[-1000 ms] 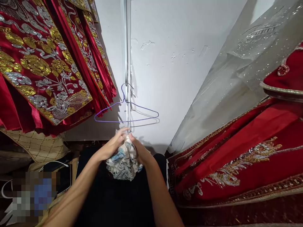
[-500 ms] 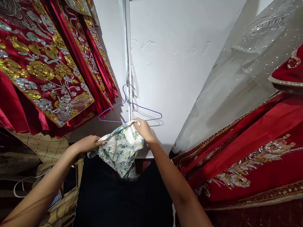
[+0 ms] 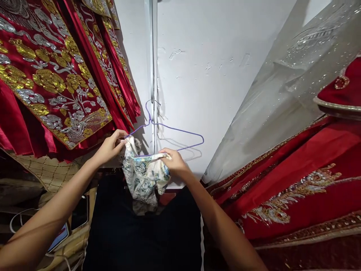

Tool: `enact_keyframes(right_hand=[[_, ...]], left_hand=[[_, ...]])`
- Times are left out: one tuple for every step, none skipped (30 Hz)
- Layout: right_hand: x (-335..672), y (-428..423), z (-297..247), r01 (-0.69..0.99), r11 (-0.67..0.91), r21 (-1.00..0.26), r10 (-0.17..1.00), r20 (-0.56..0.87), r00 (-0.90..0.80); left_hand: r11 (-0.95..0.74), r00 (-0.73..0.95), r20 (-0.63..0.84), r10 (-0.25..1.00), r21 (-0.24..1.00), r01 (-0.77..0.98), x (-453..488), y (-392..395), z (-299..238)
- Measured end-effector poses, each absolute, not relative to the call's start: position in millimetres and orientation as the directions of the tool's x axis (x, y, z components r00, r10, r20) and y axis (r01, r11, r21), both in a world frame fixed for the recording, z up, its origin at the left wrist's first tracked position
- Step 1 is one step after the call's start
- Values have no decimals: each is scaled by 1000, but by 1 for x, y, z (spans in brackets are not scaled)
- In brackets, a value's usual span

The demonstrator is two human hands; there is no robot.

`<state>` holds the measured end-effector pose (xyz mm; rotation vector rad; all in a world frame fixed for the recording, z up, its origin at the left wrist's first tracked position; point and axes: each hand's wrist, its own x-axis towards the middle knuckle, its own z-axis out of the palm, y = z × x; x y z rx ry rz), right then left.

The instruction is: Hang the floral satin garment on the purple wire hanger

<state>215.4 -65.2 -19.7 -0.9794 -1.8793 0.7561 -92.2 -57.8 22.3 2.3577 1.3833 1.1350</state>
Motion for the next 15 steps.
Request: enact_keyframes(right_hand=[[219, -67, -18, 353, 501, -790, 864, 427, -268], [225, -68, -17, 395, 486, -780, 873, 453, -179], [233, -67, -15, 453, 462, -762, 869, 490, -63], [242, -65, -13, 519, 431, -738, 845, 532, 56], [252, -61, -10, 587, 393, -708, 806, 572, 150], [262, -55, -7, 649, 355, -673, 769, 605, 206], [272, -48, -4, 696, 325, -641, 749, 623, 224], [281, -42, 0, 720, 310, -621, 752, 624, 214], [289, -35, 5, 721, 314, -617, 771, 609, 186], [297, -30, 11, 700, 334, -631, 799, 583, 144], [304, -27, 18, 662, 360, -658, 831, 548, 93], [311, -25, 24, 612, 382, -693, 863, 504, 33], [316, -25, 31, 552, 391, -736, 893, 449, -34], [320, -26, 36, 486, 381, -787, 919, 378, -108], [323, -28, 40, 412, 349, -842, 937, 299, -183]], left_hand=[[-558, 277, 529, 802, 497, 665, -90, -54, 22], [-570, 290, 535, 793, 488, 661, -89, -51, 22], [-586, 311, 539, 783, 472, 659, -88, -49, 21], [-602, 336, 538, 773, 453, 658, -88, -47, 21], [-612, 355, 537, 765, 434, 661, -87, -46, 22], [-616, 365, 536, 761, 418, 668, -87, -46, 23], [-617, 370, 538, 758, 404, 676, -86, -47, 24], [-615, 368, 543, 755, 392, 684, -85, -48, 26], [-610, 360, 549, 754, 385, 692, -85, -49, 27], [-600, 341, 560, 755, 382, 703, -86, -49, 28], [-583, 310, 575, 757, 381, 717, -88, -49, 28], [-558, 266, 593, 760, 384, 736, -92, -48, 28], [-522, 211, 607, 766, 397, 754, -96, -47, 28], [-476, 147, 607, 781, 425, 770, -101, -45, 27], [-423, 84, 588, 805, 468, 776, -106, -43, 26]])
